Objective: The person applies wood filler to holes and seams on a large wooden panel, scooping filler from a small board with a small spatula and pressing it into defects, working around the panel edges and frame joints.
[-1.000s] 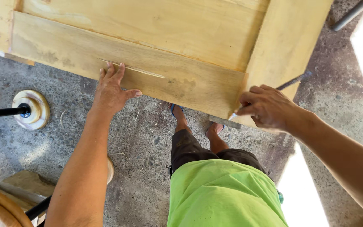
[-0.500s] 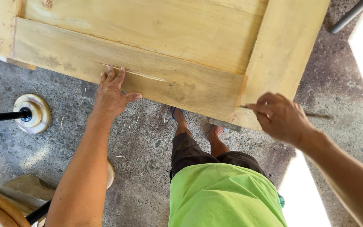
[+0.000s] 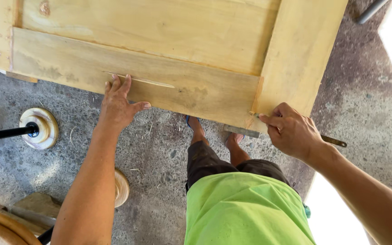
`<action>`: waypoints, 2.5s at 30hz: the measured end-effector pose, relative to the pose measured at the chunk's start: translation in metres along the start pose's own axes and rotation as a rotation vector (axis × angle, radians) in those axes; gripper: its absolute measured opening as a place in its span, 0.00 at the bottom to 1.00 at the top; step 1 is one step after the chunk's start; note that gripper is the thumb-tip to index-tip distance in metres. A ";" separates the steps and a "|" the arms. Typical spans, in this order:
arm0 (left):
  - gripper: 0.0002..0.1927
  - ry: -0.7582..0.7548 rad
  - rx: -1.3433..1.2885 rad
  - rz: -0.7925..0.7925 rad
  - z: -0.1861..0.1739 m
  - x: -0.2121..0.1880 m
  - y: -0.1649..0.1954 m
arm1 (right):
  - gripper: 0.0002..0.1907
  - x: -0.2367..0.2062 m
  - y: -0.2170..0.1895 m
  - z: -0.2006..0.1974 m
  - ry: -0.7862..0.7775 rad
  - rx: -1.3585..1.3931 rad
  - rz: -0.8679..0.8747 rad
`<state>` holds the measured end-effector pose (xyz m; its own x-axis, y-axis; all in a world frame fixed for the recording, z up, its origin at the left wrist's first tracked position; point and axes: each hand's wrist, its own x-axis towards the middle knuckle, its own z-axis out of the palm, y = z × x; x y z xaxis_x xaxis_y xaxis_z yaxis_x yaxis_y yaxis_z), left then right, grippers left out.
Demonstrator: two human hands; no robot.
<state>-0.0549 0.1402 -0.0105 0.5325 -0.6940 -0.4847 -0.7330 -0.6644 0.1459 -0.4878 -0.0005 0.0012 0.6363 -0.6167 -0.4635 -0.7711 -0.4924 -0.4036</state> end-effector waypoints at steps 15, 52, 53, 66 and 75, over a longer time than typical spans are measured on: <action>0.58 -0.005 -0.003 -0.029 -0.004 -0.002 0.006 | 0.16 -0.009 0.014 0.001 0.013 0.231 -0.016; 0.59 -0.035 0.005 -0.030 -0.003 -0.001 0.003 | 0.13 -0.001 0.005 0.006 -0.112 0.140 -0.044; 0.59 -0.033 0.007 -0.031 -0.003 -0.001 0.003 | 0.13 -0.003 0.006 0.006 -0.059 0.217 -0.060; 0.59 -0.081 0.223 -0.002 -0.008 0.016 0.008 | 0.14 0.004 0.027 -0.003 0.253 0.484 0.191; 0.59 -0.091 0.304 0.003 -0.014 0.017 0.018 | 0.16 0.011 0.011 -0.005 0.297 0.367 0.148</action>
<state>-0.0529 0.1122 -0.0042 0.4999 -0.6591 -0.5619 -0.8350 -0.5390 -0.1106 -0.4894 -0.0152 -0.0045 0.4459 -0.8385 -0.3133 -0.7607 -0.1706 -0.6263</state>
